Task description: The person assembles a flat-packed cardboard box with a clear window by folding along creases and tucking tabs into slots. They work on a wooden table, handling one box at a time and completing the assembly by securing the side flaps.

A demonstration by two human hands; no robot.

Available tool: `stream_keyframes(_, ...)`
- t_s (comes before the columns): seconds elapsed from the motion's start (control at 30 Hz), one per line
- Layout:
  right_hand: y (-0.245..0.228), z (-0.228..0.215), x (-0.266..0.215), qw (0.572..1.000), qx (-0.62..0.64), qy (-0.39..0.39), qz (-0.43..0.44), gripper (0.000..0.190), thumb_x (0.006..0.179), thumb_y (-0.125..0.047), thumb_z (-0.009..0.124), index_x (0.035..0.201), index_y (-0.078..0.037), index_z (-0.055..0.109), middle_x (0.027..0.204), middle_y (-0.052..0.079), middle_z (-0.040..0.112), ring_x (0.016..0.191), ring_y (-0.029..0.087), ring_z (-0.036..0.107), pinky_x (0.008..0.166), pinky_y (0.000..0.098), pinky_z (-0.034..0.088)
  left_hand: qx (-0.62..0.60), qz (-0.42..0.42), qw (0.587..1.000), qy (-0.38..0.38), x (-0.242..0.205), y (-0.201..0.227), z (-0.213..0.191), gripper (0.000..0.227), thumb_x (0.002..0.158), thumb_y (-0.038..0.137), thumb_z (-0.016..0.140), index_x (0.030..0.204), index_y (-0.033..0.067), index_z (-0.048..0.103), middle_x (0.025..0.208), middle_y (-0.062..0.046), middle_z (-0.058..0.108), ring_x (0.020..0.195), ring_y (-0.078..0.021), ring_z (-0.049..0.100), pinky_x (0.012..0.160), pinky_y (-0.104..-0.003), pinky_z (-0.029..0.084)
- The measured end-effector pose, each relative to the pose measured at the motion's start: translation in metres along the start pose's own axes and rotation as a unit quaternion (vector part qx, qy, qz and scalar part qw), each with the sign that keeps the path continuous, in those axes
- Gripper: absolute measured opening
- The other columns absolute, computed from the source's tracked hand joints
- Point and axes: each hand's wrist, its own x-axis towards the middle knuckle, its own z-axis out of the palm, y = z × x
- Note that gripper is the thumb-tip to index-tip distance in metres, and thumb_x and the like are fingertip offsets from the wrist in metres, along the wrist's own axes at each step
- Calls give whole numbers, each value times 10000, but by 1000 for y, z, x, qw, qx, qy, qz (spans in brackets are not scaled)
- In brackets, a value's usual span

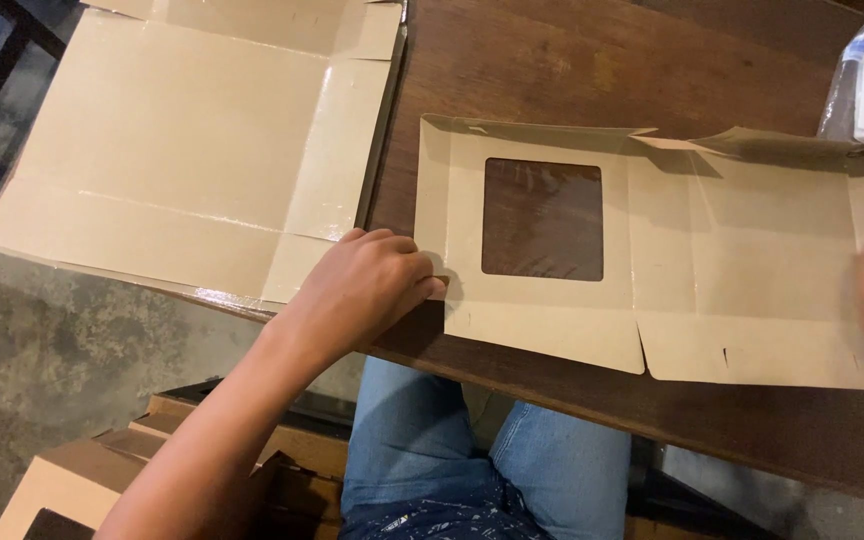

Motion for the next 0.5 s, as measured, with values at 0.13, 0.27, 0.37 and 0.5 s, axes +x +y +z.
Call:
stream_keyframes(0.13, -207, -181, 66, 970, 160, 102, -151, 355, 1007, 122, 732, 1361, 117, 750, 1422, 315, 647, 1276, 451, 648, 1193, 516, 538, 7, -31, 998, -48, 6, 3, -5, 353, 996, 383, 659, 758, 123, 685, 788, -33, 678, 813, -301, 661, 716, -449, 498)
stream_keyframes(0.27, -315, -220, 73, 892, 333, 65, -298, 258, 1000, -12, 619, 1236, 73, 678, 1250, 277, 647, 1136, 374, 624, 1038, 483, 513, 24, -52, 998, -23, 11, 2, 0, 313, 950, 382, 661, 778, 126, 718, 952, -55, 631, 851, -304, 644, 704, -453, 485)
stream_keyframes(0.37, -376, -208, 61, 857, 403, 73, -312, 237, 1001, -131, 588, 1170, -38, 726, 1203, 194, 663, 1095, 344, 654, 955, 441, 547, 39, -70, 997, -16, 15, 3, -2, 213, 879, 350, 740, 837, 141, 756, 999, -60, 650, 919, -283, 642, 817, -448, 485)
stream_keyframes(0.5, -416, -219, 60, 838, 457, 53, -295, 264, 1007, -287, 603, 1161, -139, 759, 1199, 145, 665, 1094, 357, 663, 907, 436, 539, 70, -74, 994, 23, 21, -5, 9, 291, 726, 340, 886, 929, 174, 760, 1022, -45, 620, 1047, -268, 594, 967, -483, 445)
